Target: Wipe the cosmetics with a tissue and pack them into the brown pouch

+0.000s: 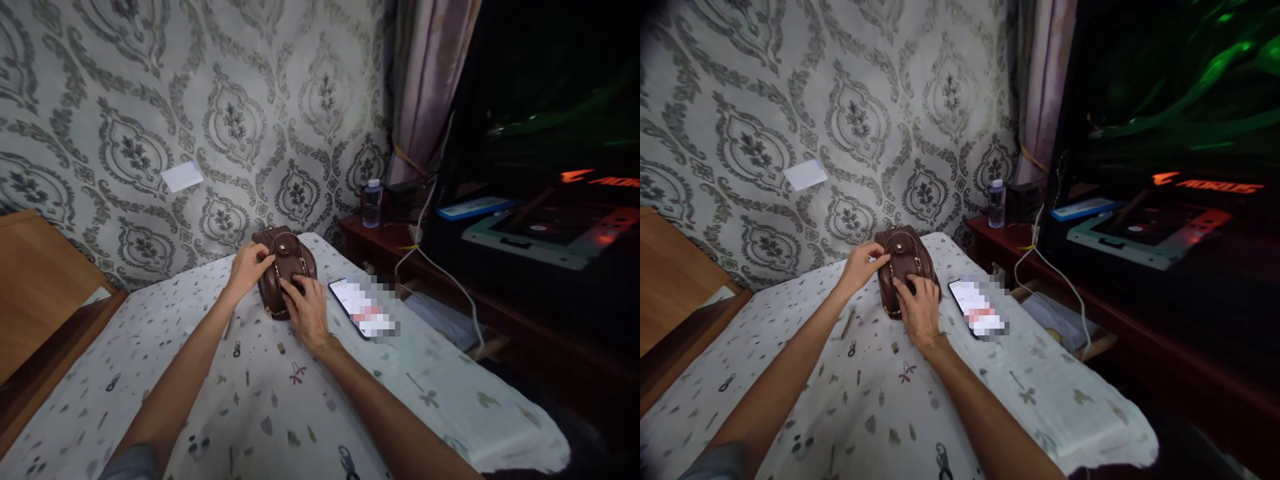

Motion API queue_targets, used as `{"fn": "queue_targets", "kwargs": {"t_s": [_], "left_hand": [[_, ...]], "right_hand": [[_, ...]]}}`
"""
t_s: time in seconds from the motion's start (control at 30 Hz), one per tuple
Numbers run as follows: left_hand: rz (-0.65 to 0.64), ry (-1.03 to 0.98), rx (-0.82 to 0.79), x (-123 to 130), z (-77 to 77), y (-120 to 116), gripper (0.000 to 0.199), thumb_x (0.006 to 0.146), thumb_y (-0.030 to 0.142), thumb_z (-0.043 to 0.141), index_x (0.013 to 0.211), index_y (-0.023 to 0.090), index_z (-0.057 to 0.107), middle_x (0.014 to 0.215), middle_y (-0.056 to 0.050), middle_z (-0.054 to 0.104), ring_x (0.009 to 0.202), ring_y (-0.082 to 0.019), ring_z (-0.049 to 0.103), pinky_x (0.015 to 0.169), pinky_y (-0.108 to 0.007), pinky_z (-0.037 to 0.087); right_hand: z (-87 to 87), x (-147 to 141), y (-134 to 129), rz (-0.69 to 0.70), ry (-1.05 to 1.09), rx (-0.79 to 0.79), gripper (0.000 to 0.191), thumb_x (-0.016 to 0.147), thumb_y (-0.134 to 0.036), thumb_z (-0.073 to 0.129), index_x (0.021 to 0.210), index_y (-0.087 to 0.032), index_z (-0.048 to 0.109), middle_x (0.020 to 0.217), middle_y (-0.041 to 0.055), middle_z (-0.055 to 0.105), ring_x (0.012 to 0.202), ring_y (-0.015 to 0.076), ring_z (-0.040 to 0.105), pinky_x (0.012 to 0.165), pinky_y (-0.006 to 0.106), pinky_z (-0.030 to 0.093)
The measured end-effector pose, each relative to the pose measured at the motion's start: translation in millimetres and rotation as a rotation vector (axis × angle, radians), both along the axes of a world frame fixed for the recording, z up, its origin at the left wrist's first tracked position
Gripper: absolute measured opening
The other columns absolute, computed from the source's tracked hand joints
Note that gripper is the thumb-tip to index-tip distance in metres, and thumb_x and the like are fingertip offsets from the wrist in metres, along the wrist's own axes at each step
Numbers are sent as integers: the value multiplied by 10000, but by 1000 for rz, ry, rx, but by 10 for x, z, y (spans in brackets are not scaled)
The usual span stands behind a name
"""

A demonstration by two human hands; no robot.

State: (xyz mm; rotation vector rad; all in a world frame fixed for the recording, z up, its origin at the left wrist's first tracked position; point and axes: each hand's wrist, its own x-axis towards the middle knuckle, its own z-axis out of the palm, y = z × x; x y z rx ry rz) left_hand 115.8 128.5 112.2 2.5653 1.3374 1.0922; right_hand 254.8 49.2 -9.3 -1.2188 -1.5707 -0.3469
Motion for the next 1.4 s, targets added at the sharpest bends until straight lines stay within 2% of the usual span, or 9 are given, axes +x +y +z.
{"fn": "queue_targets", "kwargs": {"t_s": [0.33, 0.43, 0.6, 0.73, 1.0, 1.1, 1.2, 1.33, 1.4], "left_hand": [[-5, -115, -57, -22, -76, 128, 126, 827, 226, 601, 705, 196, 602, 740, 5, 597, 713, -163, 551, 680, -292, 434], [0, -155, -75, -42, -171, 82, 62, 833, 260, 625, 821, 200, 631, 844, -16, 611, 823, -187, 584, 715, -297, 461], [-8, -187, -78, -83, -331, -108, 307, 813, 271, 670, 1113, 247, 609, 1113, -65, 556, 1115, -248, 537, 800, -324, 485], [-43, -189, -84, -89, -375, -156, 348, 829, 196, 593, 1173, 244, 569, 1170, -77, 507, 1140, -244, 513, 824, -332, 496], [-115, -154, -103, -155, -350, -93, 372, 816, 164, 582, 1179, 241, 562, 1191, -77, 500, 1167, -246, 511, 837, -342, 503], [-103, -152, -103, -148, -324, -91, 355, 815, 184, 600, 1167, 222, 581, 1161, -84, 506, 1126, -256, 519, 822, -349, 496], [-46, -90, -51, -91, -236, -103, 318, 834, 259, 645, 1149, 217, 618, 1113, -77, 540, 1080, -261, 528, 882, -378, 472], [59, 38, 73, 16, -92, -104, 86, 873, 273, 638, 925, 217, 679, 951, -50, 614, 982, -248, 539, 940, -390, 423], [82, 47, 90, 53, -66, -86, 90, 877, 235, 623, 796, 212, 652, 848, -35, 610, 916, -235, 541, 918, -379, 418]], "right_hand": [[15, 56, 12, -18, -87, -2, 422, 917, -71, 540, 1249, -292, 678, 1161, 98, 606, 1043, 242, 517, 851, 382, 406], [18, 51, 12, -17, -75, -15, 395, 933, -99, 532, 1235, -305, 683, 1152, 90, 607, 1036, 241, 518, 853, 384, 416], [27, 41, 14, -22, -68, -32, 455, 937, -108, 511, 1325, -316, 624, 1152, 95, 598, 1018, 244, 516, 858, 390, 430], [25, 38, 13, -58, -114, -57, 484, 926, -98, 511, 1334, -336, 614, 1166, 98, 590, 1018, 252, 503, 853, 403, 426], [27, 15, -4, -87, -139, -62, 491, 899, -58, 527, 1312, -302, 629, 1169, 109, 575, 1032, 266, 481, 836, 407, 409], [37, -10, -14, -98, -126, -85, 472, 904, -70, 537, 1304, -300, 634, 1182, 113, 565, 1037, 267, 473, 845, 410, 402], [45, -23, -25, -96, -118, -121, 470, 911, -79, 526, 1305, -313, 633, 1200, 112, 557, 1058, 267, 467, 858, 413, 396], [48, -20, -35, -63, -97, -132, 443, 934, -125, 516, 1327, -300, 621, 1209, 120, 549, 1074, 276, 463, 876, 427, 395], [42, -14, -31, -47, -85, -115, 424, 945, -146, 510, 1327, -291, 624, 1203, 124, 550, 1076, 280, 463, 873, 430, 398]]}}
